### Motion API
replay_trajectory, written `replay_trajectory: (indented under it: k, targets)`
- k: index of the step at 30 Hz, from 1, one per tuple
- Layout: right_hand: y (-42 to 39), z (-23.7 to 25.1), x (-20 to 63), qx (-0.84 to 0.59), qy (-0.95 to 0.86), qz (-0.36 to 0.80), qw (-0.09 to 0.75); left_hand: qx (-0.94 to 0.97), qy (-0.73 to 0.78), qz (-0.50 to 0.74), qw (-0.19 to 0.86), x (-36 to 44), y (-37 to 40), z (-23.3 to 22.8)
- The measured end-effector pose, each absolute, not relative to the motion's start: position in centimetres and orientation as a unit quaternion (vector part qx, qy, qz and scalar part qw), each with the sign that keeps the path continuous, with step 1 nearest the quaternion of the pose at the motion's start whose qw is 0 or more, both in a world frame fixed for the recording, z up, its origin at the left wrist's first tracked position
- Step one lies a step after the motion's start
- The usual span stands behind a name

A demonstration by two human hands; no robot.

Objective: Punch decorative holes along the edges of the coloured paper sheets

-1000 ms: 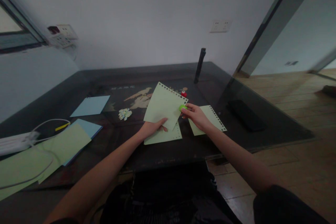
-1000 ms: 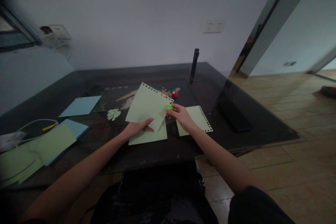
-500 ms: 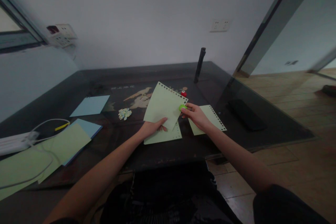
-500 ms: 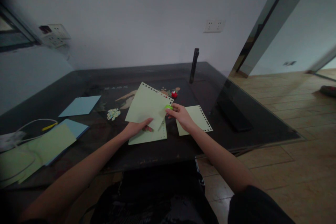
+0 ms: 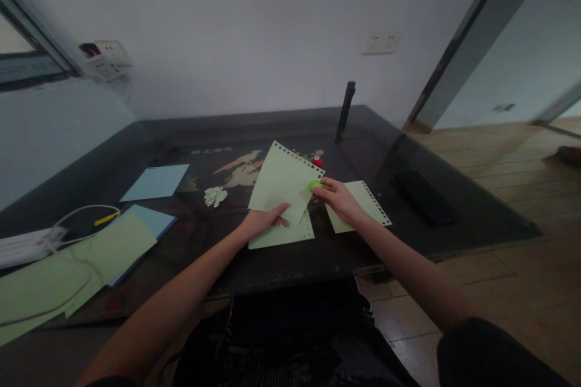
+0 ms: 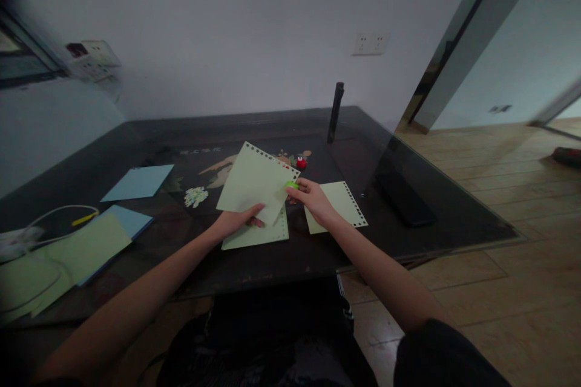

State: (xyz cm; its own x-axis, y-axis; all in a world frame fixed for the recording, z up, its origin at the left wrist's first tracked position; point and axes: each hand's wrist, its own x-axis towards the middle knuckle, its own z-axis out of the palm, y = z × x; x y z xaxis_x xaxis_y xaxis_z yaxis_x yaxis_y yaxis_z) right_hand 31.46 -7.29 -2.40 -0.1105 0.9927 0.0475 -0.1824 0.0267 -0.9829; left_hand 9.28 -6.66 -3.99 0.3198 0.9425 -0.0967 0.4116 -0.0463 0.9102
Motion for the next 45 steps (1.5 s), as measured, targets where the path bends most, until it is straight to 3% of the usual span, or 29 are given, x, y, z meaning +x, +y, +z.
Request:
replay_trajectory:
  k: [45]
  targets:
    - [-7.4, -2.3, 31.3, -0.401, -0.479, 0.573, 0.530, 0.660, 0.506, 0.290, 0.474, 9.6, -7.3, -2.9]
